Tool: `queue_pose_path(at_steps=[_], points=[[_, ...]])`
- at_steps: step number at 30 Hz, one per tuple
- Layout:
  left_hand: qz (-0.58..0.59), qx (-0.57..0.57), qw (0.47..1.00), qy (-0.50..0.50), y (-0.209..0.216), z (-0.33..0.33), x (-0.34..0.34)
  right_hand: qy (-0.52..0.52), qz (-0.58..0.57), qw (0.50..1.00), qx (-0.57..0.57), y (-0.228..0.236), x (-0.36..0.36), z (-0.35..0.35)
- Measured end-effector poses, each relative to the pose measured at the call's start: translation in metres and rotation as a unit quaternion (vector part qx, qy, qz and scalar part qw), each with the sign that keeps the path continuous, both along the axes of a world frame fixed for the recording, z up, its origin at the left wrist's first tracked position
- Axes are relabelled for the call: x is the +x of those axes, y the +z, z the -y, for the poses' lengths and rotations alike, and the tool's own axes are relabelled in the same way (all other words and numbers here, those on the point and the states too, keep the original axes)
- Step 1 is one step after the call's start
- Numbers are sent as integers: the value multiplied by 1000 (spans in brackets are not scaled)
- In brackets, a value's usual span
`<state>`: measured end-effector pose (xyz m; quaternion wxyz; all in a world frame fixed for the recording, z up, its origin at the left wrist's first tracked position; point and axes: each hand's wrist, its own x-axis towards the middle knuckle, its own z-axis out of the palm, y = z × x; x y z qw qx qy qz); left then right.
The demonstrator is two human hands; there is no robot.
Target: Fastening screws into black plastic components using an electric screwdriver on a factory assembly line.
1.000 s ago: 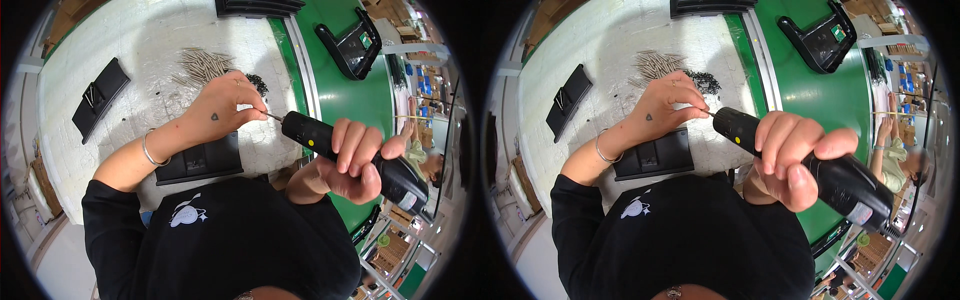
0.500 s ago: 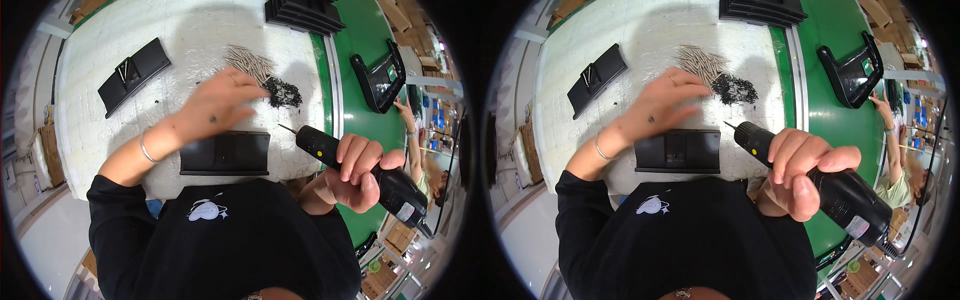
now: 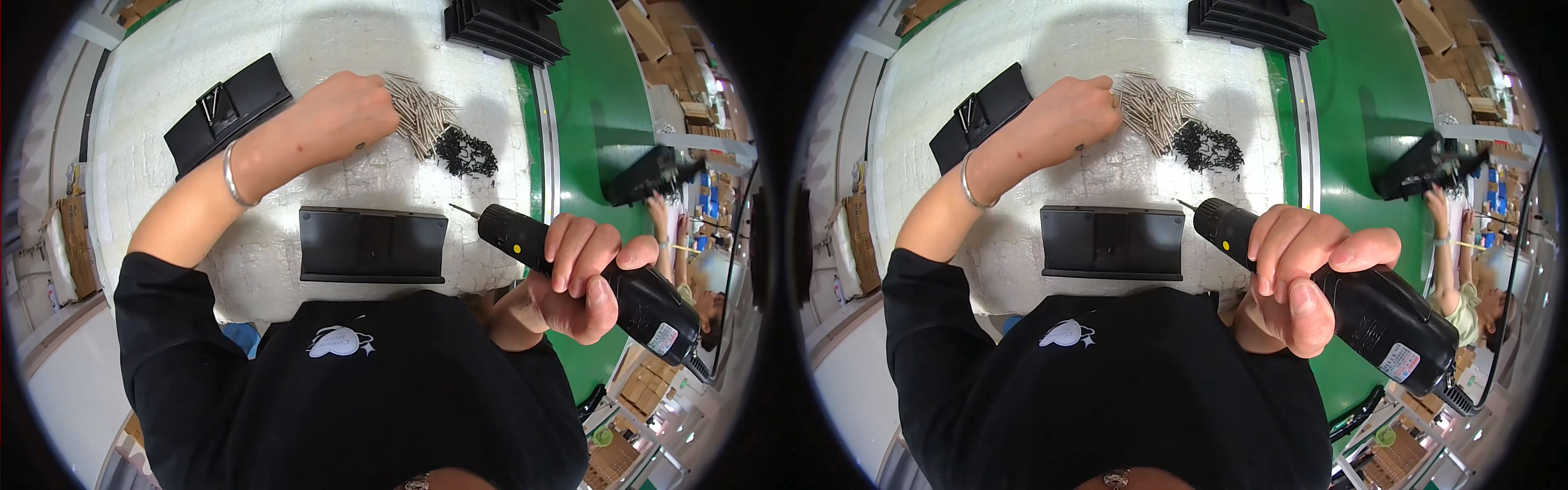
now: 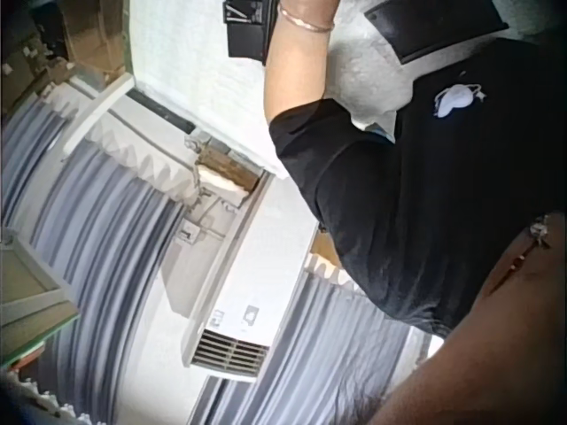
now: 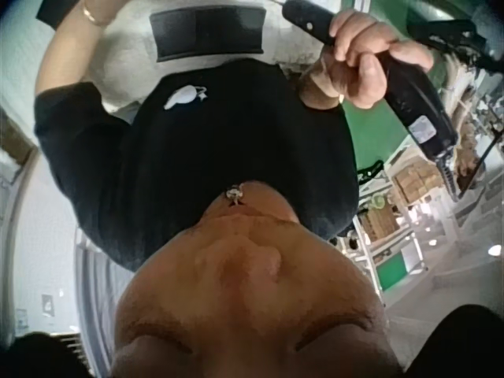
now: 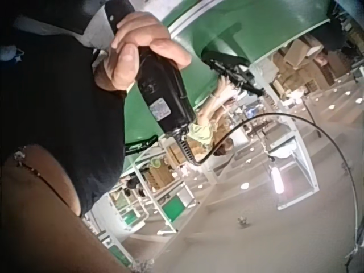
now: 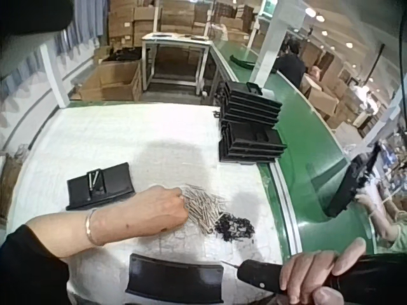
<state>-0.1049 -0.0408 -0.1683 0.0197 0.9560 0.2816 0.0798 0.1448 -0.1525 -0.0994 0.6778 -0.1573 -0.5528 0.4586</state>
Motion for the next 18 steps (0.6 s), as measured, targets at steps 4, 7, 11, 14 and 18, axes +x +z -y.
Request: queue_pose_path(at_steps=[4, 7, 11, 14, 18], points=[[36, -50, 998, 28, 4, 7, -2, 19, 8, 1000, -5, 5, -1, 1], [187, -139, 970, 75, 8, 39, -10, 8, 35, 999, -20, 9, -6, 4], [314, -191, 916, 158, 3, 101, -18, 70, 26, 997, 2, 2, -17, 0], [363, -143, 906, 164, -10, 129, -17, 111, 57, 992, 24, -5, -25, -3], [335, -106, 920, 172, -15, 137, -16, 118, 55, 991, 12, -13, -45, -3]])
